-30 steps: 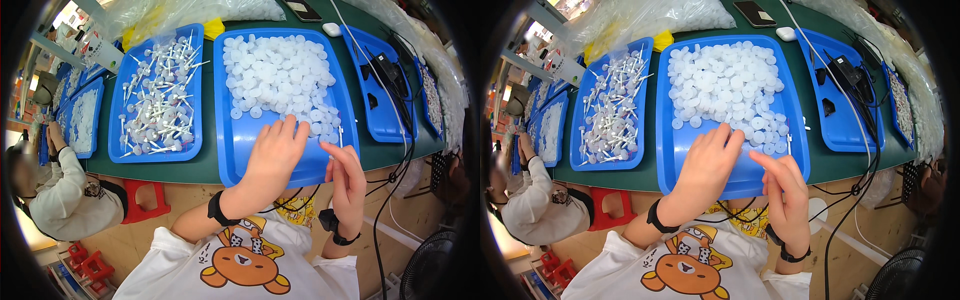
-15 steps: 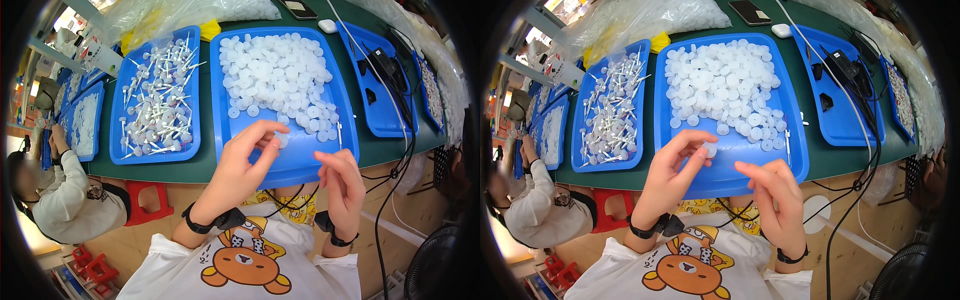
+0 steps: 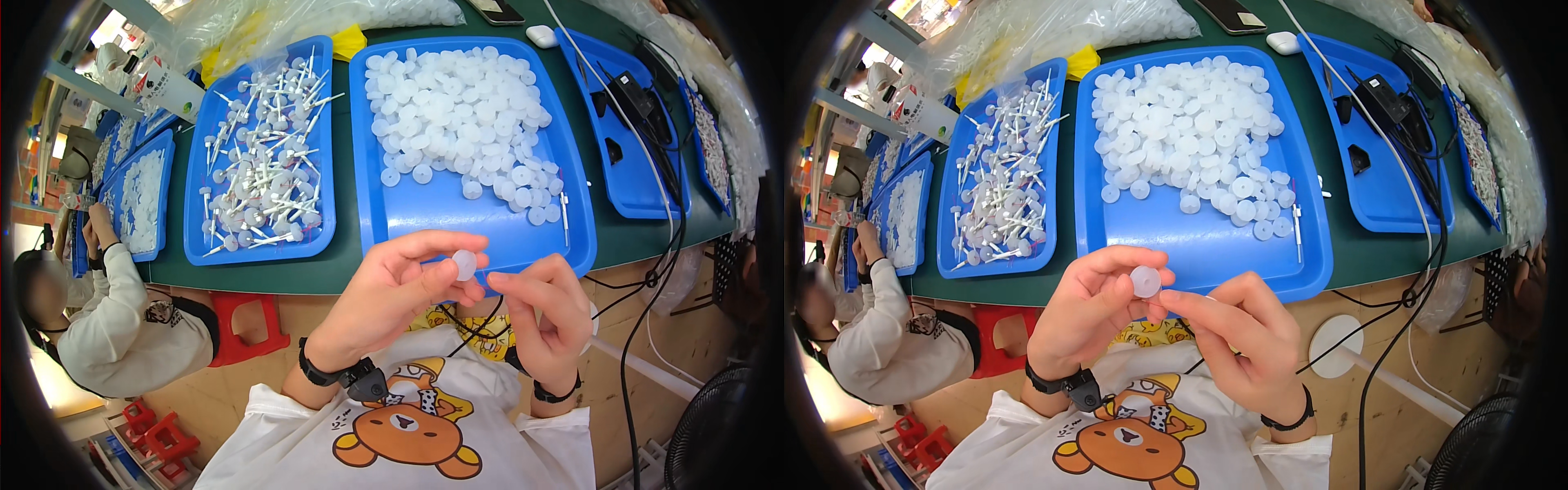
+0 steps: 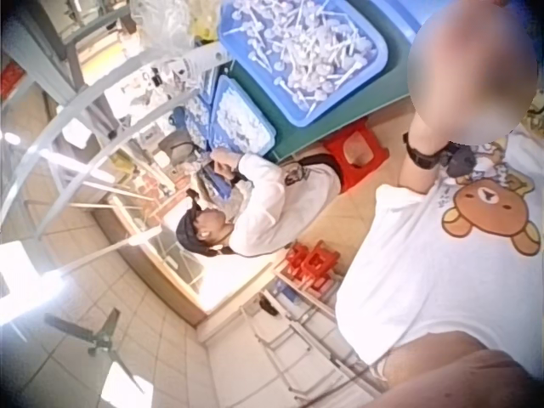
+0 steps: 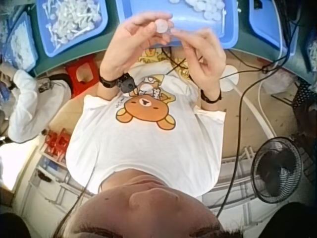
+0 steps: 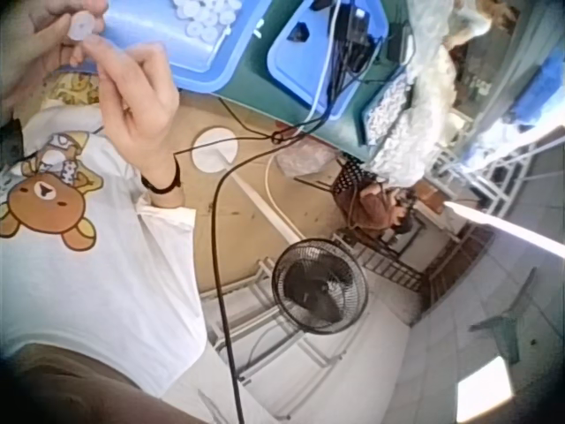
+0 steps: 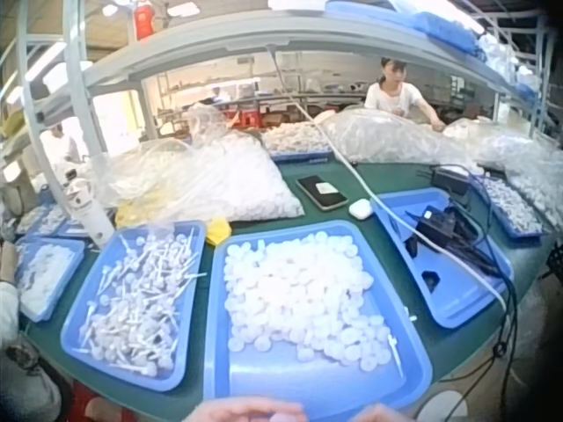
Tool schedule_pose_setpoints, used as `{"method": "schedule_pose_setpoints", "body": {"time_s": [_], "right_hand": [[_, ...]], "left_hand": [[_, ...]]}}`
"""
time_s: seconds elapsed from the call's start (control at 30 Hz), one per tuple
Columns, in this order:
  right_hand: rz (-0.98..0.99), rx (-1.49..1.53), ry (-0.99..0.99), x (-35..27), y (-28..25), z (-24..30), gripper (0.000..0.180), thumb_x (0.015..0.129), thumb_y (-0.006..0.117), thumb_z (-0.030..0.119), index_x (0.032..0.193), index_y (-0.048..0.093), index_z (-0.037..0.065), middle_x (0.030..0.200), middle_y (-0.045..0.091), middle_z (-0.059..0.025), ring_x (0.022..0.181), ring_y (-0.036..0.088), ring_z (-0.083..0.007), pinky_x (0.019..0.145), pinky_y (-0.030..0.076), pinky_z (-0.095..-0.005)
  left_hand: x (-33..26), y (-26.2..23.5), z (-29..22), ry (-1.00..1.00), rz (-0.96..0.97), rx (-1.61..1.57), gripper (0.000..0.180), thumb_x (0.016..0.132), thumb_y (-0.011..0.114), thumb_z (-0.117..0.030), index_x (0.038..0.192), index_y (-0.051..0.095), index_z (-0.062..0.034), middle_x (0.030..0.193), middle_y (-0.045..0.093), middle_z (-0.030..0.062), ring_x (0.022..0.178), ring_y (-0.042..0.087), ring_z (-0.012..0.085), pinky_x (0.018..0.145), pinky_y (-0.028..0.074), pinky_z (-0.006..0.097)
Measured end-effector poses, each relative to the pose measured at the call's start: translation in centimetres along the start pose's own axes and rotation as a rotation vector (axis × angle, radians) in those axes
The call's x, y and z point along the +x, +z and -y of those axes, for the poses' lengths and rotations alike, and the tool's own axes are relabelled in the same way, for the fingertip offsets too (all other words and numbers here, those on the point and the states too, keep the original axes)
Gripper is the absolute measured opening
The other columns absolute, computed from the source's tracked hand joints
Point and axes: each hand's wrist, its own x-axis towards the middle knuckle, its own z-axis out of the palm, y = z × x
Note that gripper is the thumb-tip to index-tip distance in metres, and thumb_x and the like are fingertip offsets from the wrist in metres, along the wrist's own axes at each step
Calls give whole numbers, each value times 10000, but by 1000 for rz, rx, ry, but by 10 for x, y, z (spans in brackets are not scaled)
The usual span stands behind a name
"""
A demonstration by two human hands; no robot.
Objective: The person repeatedly picks up a white plastic stick and a round cotton pad, then presses the pad onto the stick to form a cotton swab. The finished swabs are placed into a blue tray. The person also briefly lifts and repositions a tray of completed swabs.
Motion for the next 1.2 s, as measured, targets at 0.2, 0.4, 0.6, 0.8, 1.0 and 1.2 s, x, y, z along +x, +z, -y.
{"method": "schedule_pose_setpoints", "body": {"time_s": [0.2, 0.4, 0.6, 0.8, 1.0, 1.2], "right_hand": [[-10, -61, -38, -1, 3, 0, 480, 677, 675, -161, 1106, 734, 46, 775, 527, -44, 631, 482, -137, 526, 368, -243], [-18, -177, -84, -4, 1, -1, 468, 668, 680, -144, 1078, 750, 68, 765, 517, -34, 625, 477, -133, 525, 364, -241], [16, 47, -33, -6, 1, -1, 489, 670, 669, -151, 1097, 745, 74, 765, 526, -33, 636, 491, -131, 523, 375, -240], [18, 26, -34, -1, 2, -3, 515, 665, 654, -164, 1120, 732, 65, 765, 540, -43, 633, 502, -139, 513, 381, -245], [32, -336, -175, 0, -3, -2, 514, 601, 683, -97, 1079, 752, 78, 751, 522, -29, 586, 480, -147, 485, 351, -249], [67, -586, -351, 8, -8, -2, 538, 538, 688, -27, 1060, 760, 87, 747, 487, -13, 558, 449, -137, 466, 316, -256]], "left_hand": [[-6, -5, 7, 49, 51, -11, 358, 965, 617, -133, 1279, 540, 22, 1204, 635, 169, 999, 638, 209, 878, 533, 336], [-6, -5, 7, 54, 44, -16, 345, 943, 640, -95, 1246, 537, 33, 1202, 629, 187, 1046, 634, 210, 900, 535, 324], [-5, -2, 5, 39, 42, 9, 329, 948, 630, -81, 1240, 547, 48, 1192, 627, 198, 1071, 629, 217, 901, 533, 333], [-8, -4, 7, 34, 88, 14, 335, 953, 641, -118, 1232, 573, 54, 1152, 639, 170, 1009, 639, 203, 877, 527, 327], [-7, -4, 7, 48, 74, 25, 332, 959, 634, -114, 1245, 571, 44, 1124, 645, 126, 977, 634, 170, 877, 521, 307], [-5, -10, 11, 94, 96, -2, 337, 972, 616, -106, 1277, 564, 27, 1092, 651, 74, 982, 617, 126, 893, 507, 279]]}}
